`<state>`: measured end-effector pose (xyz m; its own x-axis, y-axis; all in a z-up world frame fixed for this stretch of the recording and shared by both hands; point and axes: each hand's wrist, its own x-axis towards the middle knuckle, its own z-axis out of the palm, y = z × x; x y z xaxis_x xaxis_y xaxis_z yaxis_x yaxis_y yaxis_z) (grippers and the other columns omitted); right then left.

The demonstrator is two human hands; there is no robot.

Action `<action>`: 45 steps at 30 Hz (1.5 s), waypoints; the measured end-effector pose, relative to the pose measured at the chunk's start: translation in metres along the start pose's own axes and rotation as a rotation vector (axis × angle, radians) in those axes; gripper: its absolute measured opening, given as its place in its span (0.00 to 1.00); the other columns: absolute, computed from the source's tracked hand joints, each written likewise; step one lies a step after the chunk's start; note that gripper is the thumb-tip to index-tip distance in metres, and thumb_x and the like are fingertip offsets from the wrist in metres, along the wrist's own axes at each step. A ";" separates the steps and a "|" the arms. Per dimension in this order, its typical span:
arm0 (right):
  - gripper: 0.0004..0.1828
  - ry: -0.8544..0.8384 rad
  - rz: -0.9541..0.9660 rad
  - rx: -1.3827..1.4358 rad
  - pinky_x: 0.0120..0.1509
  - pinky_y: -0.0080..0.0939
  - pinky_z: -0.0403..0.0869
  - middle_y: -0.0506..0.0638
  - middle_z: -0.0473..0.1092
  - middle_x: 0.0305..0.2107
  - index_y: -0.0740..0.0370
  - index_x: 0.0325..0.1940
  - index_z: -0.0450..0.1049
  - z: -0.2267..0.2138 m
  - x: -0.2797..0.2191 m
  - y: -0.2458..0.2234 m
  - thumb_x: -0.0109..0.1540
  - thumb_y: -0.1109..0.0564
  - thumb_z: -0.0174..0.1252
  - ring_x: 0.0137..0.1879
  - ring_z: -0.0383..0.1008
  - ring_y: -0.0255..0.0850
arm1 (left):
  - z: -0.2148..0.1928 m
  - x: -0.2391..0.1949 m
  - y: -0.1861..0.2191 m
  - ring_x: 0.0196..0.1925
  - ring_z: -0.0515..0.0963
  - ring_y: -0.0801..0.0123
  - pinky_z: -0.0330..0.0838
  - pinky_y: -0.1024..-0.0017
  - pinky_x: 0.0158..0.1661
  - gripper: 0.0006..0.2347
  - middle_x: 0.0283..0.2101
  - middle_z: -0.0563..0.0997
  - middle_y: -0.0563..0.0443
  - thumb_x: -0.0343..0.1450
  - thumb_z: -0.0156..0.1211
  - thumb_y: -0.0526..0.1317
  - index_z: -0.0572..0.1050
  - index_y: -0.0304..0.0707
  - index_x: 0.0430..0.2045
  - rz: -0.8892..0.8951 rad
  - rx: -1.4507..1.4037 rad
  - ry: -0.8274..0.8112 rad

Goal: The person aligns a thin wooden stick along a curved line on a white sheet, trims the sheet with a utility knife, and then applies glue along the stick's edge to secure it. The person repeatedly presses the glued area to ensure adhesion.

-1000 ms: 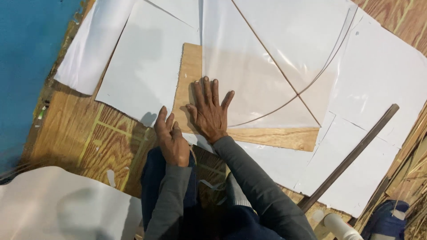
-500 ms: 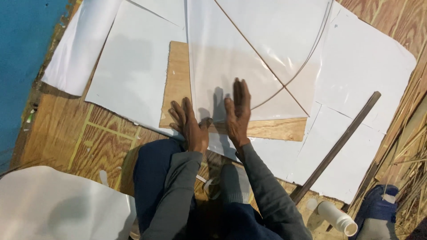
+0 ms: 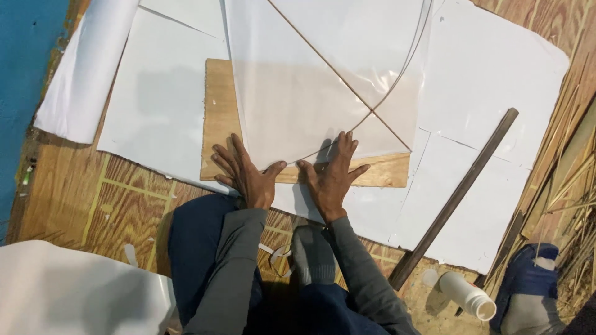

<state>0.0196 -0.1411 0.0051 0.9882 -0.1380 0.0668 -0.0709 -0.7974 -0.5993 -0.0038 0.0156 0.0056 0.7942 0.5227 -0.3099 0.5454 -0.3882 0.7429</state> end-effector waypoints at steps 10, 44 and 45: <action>0.67 0.052 0.204 -0.031 0.73 0.89 0.28 0.57 0.40 0.79 0.53 0.83 0.41 -0.055 0.030 0.052 0.53 0.42 0.79 0.83 0.35 0.61 | 0.008 0.001 -0.016 0.81 0.17 0.42 0.09 0.28 0.68 0.53 0.81 0.21 0.33 0.67 0.78 0.51 0.40 0.56 0.83 0.044 0.024 0.010; 0.39 -0.311 -0.493 -0.063 0.84 0.64 0.26 0.49 0.36 0.81 0.45 0.84 0.41 0.070 0.051 -0.054 0.72 0.29 0.25 0.85 0.31 0.46 | 0.005 0.005 -0.022 0.82 0.19 0.44 0.15 0.30 0.72 0.47 0.82 0.23 0.38 0.74 0.70 0.42 0.36 0.54 0.82 -0.061 0.056 -0.029; 0.40 -0.321 -0.505 -0.226 0.83 0.66 0.24 0.47 0.34 0.81 0.42 0.84 0.38 0.075 0.053 -0.055 0.71 0.27 0.21 0.85 0.29 0.46 | 0.001 0.006 -0.016 0.82 0.21 0.41 0.16 0.30 0.72 0.42 0.83 0.24 0.36 0.78 0.63 0.38 0.36 0.49 0.82 -0.051 -0.018 -0.028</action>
<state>0.0863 -0.0603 -0.0182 0.8963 0.4422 0.0342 0.4222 -0.8270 -0.3712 -0.0074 0.0245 -0.0091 0.7730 0.5199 -0.3635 0.5804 -0.3483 0.7361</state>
